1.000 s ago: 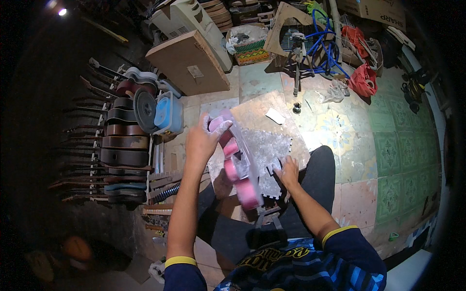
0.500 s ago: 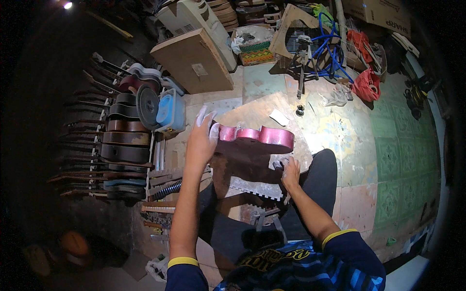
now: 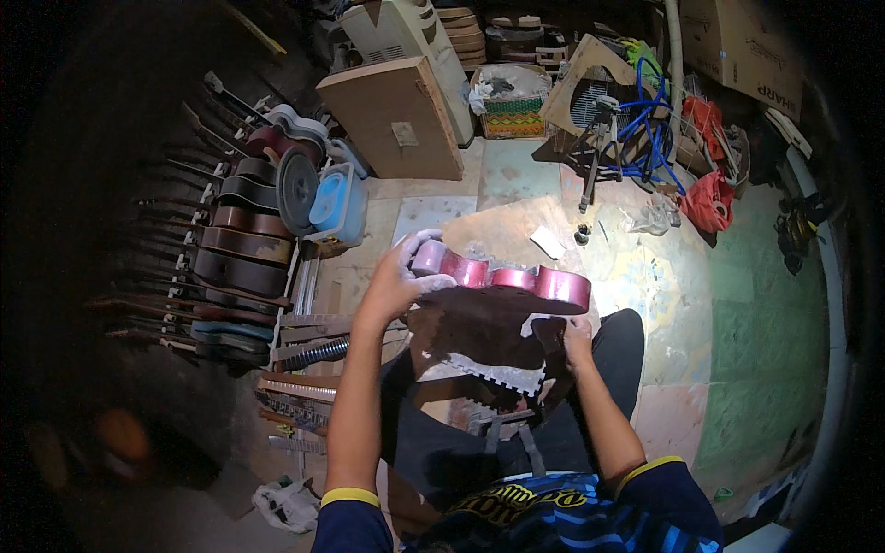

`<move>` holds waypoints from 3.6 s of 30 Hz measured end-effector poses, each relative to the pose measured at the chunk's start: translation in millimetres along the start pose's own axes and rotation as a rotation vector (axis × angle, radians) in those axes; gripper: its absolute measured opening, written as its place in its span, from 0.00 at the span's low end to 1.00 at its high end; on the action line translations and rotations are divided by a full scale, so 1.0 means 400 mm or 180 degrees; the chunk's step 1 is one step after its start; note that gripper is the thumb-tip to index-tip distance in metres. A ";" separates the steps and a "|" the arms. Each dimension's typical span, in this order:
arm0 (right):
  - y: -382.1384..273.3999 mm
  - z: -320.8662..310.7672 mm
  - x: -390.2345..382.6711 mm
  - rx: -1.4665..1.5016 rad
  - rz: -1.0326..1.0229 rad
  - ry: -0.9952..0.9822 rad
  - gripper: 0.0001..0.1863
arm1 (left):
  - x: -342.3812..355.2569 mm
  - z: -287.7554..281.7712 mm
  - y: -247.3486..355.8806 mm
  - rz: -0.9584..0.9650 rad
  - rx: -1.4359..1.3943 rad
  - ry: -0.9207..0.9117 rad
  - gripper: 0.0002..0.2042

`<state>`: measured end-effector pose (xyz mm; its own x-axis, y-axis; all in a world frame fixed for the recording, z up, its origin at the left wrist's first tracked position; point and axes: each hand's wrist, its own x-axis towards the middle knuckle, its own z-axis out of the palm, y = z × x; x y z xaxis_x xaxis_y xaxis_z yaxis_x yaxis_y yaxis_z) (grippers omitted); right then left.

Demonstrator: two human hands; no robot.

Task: The person sands the sides and edges of a guitar body with a sanding block.

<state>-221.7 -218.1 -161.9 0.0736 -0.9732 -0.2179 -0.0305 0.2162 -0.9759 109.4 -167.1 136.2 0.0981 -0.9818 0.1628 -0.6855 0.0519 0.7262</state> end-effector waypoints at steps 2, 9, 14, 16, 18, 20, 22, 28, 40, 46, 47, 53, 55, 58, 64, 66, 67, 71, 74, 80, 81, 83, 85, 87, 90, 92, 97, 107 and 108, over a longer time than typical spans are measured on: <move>-0.067 0.000 -0.022 0.1255 0.0279 0.0325 0.08 | -0.006 0.016 0.000 -0.0009 0.0040 0.0123 0.34; -0.303 -0.114 -0.094 0.2875 0.0740 -0.0443 0.06 | -0.031 0.148 0.075 -0.0420 -0.0411 0.0730 0.26; -0.478 -0.092 -0.160 0.1298 0.0811 -0.1066 0.20 | -0.054 0.211 0.075 -0.0260 -0.0388 0.1045 0.30; -0.498 -0.073 -0.151 0.0550 0.0357 -0.1170 0.22 | -0.062 0.208 0.087 -0.0351 -0.0394 0.1029 0.31; -0.543 -0.022 -0.161 -0.0420 -0.1031 -0.0840 0.23 | -0.068 0.211 0.089 -0.0402 -0.0369 0.0984 0.32; -0.612 0.037 -0.171 -0.1165 -0.2100 -0.0805 0.24 | -0.081 0.204 0.095 -0.0413 -0.0266 0.0944 0.31; -0.675 0.082 -0.171 -0.1716 -0.2862 -0.1055 0.26 | -0.092 0.205 0.101 -0.0387 -0.0256 0.0942 0.31; -0.645 0.150 -0.202 -0.2605 -0.2570 -0.1445 0.34 | -0.140 0.233 0.085 -0.0511 -0.0357 0.0945 0.30; -0.629 0.148 -0.302 -0.1370 -0.1614 -0.2081 0.38 | -0.231 0.253 0.064 -0.0644 -0.0619 0.1123 0.30; -0.653 0.169 -0.279 -0.1493 -0.1471 -0.2325 0.39 | -0.250 0.264 0.063 -0.0670 -0.0605 0.1127 0.30; -0.657 0.153 -0.297 -0.1473 -0.1476 -0.2368 0.39 | -0.250 0.258 0.063 -0.0660 -0.0645 0.1110 0.30; -0.661 0.171 -0.301 -0.1492 -0.1380 -0.2259 0.43 | -0.295 0.282 0.075 -0.0774 -0.0610 0.1131 0.30; -0.658 0.099 -0.304 -0.1457 -0.1467 -0.2533 0.39 | -0.280 0.273 0.063 -0.0673 -0.0760 0.1260 0.31; -0.648 0.060 -0.325 -0.1000 -0.1377 -0.1875 0.33 | -0.274 0.268 0.054 -0.0846 -0.0508 0.1064 0.32; -0.628 0.112 -0.337 -0.1322 -0.1513 -0.1821 0.32 | -0.288 0.297 0.081 -0.0373 -0.0426 0.1046 0.32; -0.618 0.108 -0.349 -0.0857 -0.1442 -0.1949 0.36 | -0.285 0.294 0.093 -0.0303 -0.0485 0.1061 0.31; -0.609 0.104 -0.352 -0.0791 -0.1463 -0.1980 0.37 | -0.277 0.293 0.097 -0.0259 -0.0587 0.1097 0.30; -0.560 0.071 -0.293 -0.2074 -0.2267 -0.2098 0.40 | -0.301 0.319 0.091 -0.0205 -0.0659 0.1224 0.27; -0.566 0.084 -0.298 -0.2392 -0.1986 -0.1817 0.40 | -0.290 0.310 0.120 -0.0343 -0.0562 0.1227 0.26; -0.576 0.068 -0.277 -0.2366 -0.2411 -0.1794 0.37 | -0.309 0.340 0.103 -0.0172 -0.0150 0.1090 0.30; -0.610 0.071 -0.279 -0.2693 -0.1658 -0.2058 0.39 | -0.305 0.338 0.109 -0.0304 -0.0272 0.1081 0.28; -0.574 0.063 -0.292 -0.1616 -0.1896 -0.2094 0.38 | -0.292 0.330 0.127 -0.0571 -0.0516 0.1062 0.24; -0.607 0.039 -0.307 -0.0654 -0.1177 -0.2400 0.34 | -0.289 0.319 0.106 -0.0511 -0.0357 0.1246 0.29; -0.658 -0.018 -0.319 -0.0157 0.0202 -0.2360 0.28 | -0.282 0.290 0.079 -0.0121 -0.0256 0.1419 0.33; -0.606 -0.076 -0.300 0.0308 0.0255 -0.1456 0.18 | -0.268 0.268 0.098 -0.0815 -0.0354 0.1287 0.35; -0.577 -0.094 -0.285 0.0123 0.0002 -0.1010 0.19 | -0.262 0.250 0.116 -0.0838 -0.0462 0.1415 0.30; -0.575 -0.084 -0.294 0.1093 0.0405 -0.0935 0.25 | -0.274 0.246 0.094 -0.0812 -0.0462 0.1566 0.30; -0.468 -0.035 -0.234 0.3543 0.0883 -0.1623 0.38 | -0.270 0.271 0.122 -0.0738 -0.0292 0.1362 0.32; -0.459 -0.035 -0.230 0.3719 0.0873 -0.1646 0.38 | -0.274 0.271 0.127 -0.0783 -0.0166 0.1288 0.33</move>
<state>-237.0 -169.4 37.3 0.5836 -0.8007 -0.1352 0.7535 0.5961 -0.2775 -14.3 -76.8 82.7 0.5332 -0.8165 0.2213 -0.5705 -0.1539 0.8067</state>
